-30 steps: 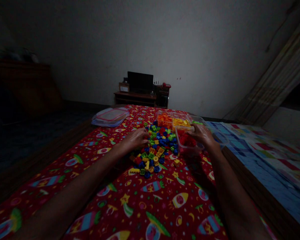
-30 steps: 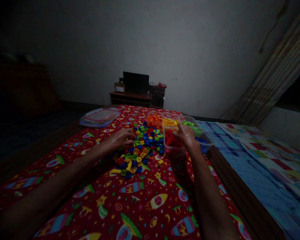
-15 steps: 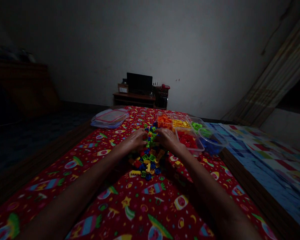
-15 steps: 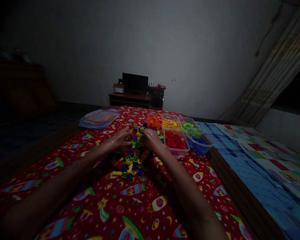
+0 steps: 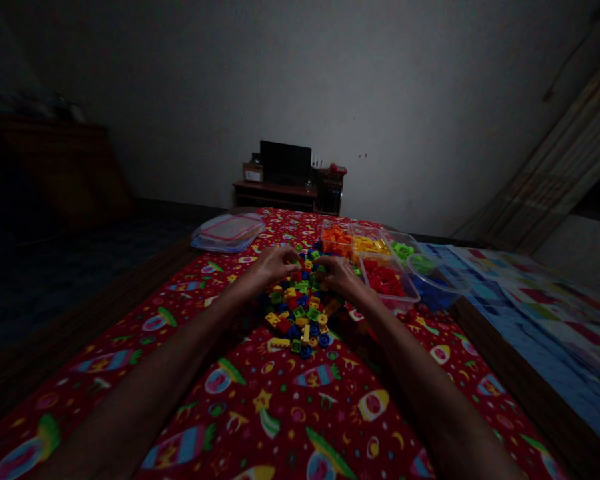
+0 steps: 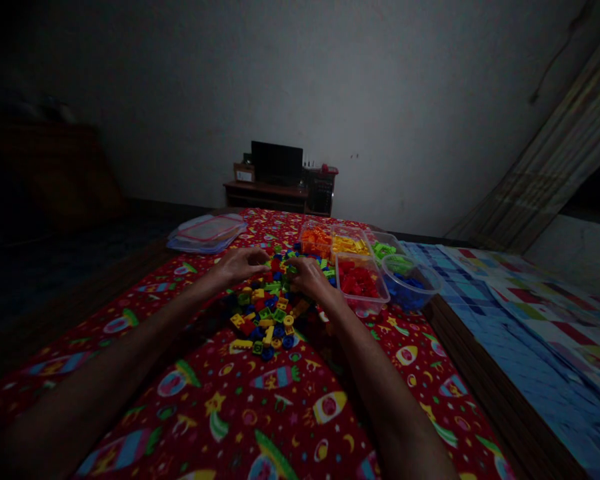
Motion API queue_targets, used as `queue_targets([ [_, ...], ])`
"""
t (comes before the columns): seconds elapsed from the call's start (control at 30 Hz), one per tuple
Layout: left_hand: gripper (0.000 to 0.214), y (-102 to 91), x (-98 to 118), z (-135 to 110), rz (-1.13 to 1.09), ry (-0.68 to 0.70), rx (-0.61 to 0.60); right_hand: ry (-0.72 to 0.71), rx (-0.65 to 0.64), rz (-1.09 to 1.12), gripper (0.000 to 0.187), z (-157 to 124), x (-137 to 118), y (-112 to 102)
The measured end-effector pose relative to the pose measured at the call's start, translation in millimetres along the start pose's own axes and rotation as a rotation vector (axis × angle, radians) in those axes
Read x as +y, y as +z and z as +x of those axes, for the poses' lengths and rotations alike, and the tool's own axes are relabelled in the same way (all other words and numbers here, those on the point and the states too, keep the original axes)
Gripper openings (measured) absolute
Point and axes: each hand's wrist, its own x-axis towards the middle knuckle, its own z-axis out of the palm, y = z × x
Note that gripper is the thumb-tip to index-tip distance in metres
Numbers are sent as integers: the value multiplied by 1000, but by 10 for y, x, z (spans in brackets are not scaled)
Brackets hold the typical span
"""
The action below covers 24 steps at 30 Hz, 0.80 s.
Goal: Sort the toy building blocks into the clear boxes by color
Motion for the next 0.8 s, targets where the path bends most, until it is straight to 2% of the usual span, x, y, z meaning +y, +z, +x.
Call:
queue_targets([
  [0.17, 37, 6, 58, -28, -122, -15, -17, -22, 55, 71, 35, 16, 59, -88],
  [0.3, 44, 24, 70, -28, -266, -60, -29, -5, 128, 140, 33, 36, -55, -157],
  [0.37, 49, 67, 62, -18, -354, -86, -7, -21, 111, 198, 33, 47, -145, -148],
  [0.47, 58, 147, 73, -13, -520, -129, -6, -131, 28, 263, 37, 48, -265, -82],
  [0.57, 56, 194, 110, -23, -610, -121, -35, -177, 17, 245, 36, 32, -312, -35],
  [0.63, 44, 191, 120, -31, -509, -73, -33, -121, 61, 227, 31, 26, -284, -50],
  [0.8, 14, 125, 71, -95, 177, 132, -101, 42, 236, 147, 23, 55, -76, -167],
])
